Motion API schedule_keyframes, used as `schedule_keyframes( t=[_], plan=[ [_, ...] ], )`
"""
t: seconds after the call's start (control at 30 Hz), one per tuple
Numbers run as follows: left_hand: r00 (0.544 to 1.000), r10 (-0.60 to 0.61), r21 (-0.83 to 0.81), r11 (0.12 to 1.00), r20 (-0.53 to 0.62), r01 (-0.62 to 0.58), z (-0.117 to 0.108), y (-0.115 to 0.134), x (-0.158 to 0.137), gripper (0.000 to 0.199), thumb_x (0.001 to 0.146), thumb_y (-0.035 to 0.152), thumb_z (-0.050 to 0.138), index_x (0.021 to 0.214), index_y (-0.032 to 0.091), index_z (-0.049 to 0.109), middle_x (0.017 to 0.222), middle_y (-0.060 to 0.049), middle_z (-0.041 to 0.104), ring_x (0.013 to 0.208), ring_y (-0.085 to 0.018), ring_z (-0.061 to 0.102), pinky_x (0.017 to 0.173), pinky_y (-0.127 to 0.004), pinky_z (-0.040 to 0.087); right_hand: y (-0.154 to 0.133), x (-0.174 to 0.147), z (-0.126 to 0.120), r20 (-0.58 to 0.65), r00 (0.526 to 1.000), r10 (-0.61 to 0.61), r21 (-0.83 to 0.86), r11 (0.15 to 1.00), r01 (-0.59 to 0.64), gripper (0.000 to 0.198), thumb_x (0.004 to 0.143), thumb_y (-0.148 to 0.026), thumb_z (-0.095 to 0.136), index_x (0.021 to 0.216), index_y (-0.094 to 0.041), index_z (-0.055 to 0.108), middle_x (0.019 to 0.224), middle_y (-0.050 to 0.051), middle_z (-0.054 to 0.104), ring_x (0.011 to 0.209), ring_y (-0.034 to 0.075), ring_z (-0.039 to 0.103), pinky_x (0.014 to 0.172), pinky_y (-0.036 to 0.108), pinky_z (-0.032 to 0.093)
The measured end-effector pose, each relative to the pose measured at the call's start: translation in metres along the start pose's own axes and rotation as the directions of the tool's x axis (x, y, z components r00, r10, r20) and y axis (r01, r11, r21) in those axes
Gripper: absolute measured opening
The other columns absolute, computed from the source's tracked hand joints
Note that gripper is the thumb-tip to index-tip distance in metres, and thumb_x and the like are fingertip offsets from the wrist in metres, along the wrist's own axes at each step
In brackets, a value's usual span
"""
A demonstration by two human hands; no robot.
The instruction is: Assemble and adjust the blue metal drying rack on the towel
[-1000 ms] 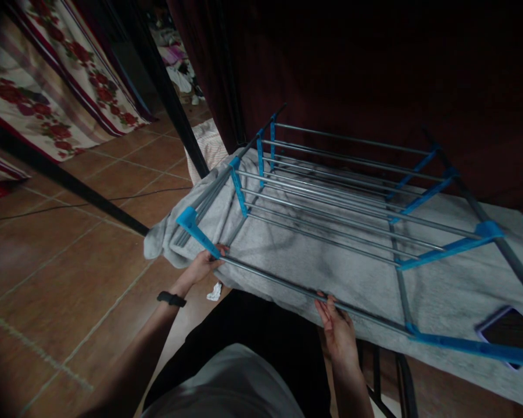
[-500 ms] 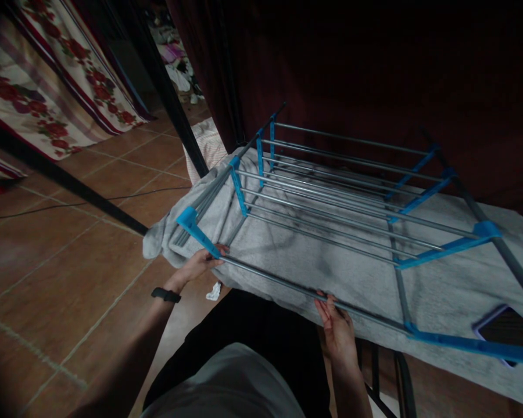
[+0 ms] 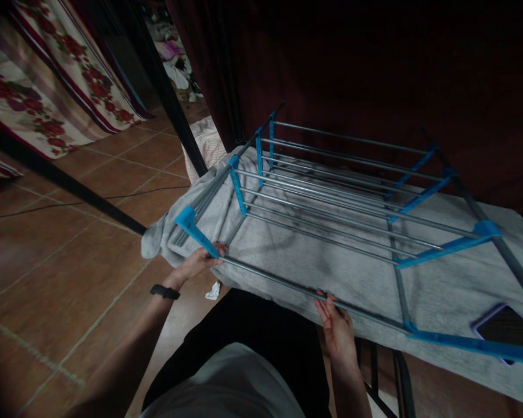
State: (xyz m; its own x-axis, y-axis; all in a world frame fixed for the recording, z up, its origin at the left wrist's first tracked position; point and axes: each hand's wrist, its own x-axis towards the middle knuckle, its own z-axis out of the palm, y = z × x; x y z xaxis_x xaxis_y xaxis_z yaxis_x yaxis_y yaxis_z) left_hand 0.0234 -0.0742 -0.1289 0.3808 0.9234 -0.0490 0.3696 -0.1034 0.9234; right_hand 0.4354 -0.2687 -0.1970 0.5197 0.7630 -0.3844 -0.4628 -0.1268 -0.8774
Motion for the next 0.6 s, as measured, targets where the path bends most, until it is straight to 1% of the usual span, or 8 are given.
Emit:
schedule_keyframes(
  t=[0.13,0.27,0.43,0.53,0.6],
  plan=[
    [1.0,0.015,-0.015,1.0,0.02,-0.015,0.001,-0.008,0.0,0.027,0.071,0.046,0.081,0.083,0.024,0.071,0.103,-0.009,0.073,0.101,-0.026,0.067,0.098,-0.044,0.054,-0.003,-0.007,0.006,-0.038,0.999,0.023,0.051,0.998,-0.021,0.034,0.072,-0.044,0.087,0.097,-0.023,0.076,0.111,0.007,0.078,0.117,0.028,0.07,0.112,0.051,0.051],
    [0.999,0.017,0.003,1.0,0.047,-0.017,0.0,-0.012,-0.001,0.026,0.074,0.045,0.078,0.089,0.025,0.072,0.106,-0.009,0.073,0.106,-0.027,0.066,0.103,-0.046,0.051,-0.005,-0.013,0.012,-0.059,0.998,0.027,0.055,0.998,-0.024,0.033,0.07,-0.044,0.089,0.092,-0.022,0.077,0.103,0.006,0.079,0.11,0.026,0.072,0.11,0.048,0.053],
    [0.999,0.023,0.047,0.999,0.027,-0.024,0.003,-0.011,-0.002,0.023,0.077,0.041,0.075,0.093,0.025,0.073,0.106,-0.008,0.073,0.106,-0.027,0.065,0.104,-0.047,0.05,-0.006,-0.012,0.013,-0.089,0.995,0.044,0.061,0.997,-0.038,0.035,0.066,-0.045,0.092,0.086,-0.02,0.077,0.094,0.005,0.079,0.102,0.026,0.074,0.109,0.047,0.054],
    [1.0,0.027,0.073,0.997,0.01,-0.028,0.005,-0.011,-0.004,0.022,0.08,0.04,0.071,0.094,0.024,0.073,0.108,-0.009,0.072,0.109,-0.028,0.064,0.106,-0.048,0.049,-0.007,-0.014,0.014,-0.081,0.996,0.047,0.065,0.997,-0.041,0.035,0.067,-0.045,0.092,0.088,-0.02,0.078,0.096,0.005,0.079,0.1,0.024,0.075,0.109,0.046,0.054],
    [0.999,0.043,0.119,0.992,-0.013,-0.041,0.007,-0.013,-0.006,0.022,0.082,0.039,0.07,0.095,0.022,0.073,0.113,-0.01,0.07,0.112,-0.028,0.063,0.108,-0.05,0.048,-0.008,-0.015,0.016,-0.083,0.995,0.049,0.064,0.997,-0.044,0.036,0.068,-0.046,0.091,0.089,-0.02,0.078,0.097,0.005,0.079,0.1,0.023,0.075,0.109,0.045,0.055]
  ],
)
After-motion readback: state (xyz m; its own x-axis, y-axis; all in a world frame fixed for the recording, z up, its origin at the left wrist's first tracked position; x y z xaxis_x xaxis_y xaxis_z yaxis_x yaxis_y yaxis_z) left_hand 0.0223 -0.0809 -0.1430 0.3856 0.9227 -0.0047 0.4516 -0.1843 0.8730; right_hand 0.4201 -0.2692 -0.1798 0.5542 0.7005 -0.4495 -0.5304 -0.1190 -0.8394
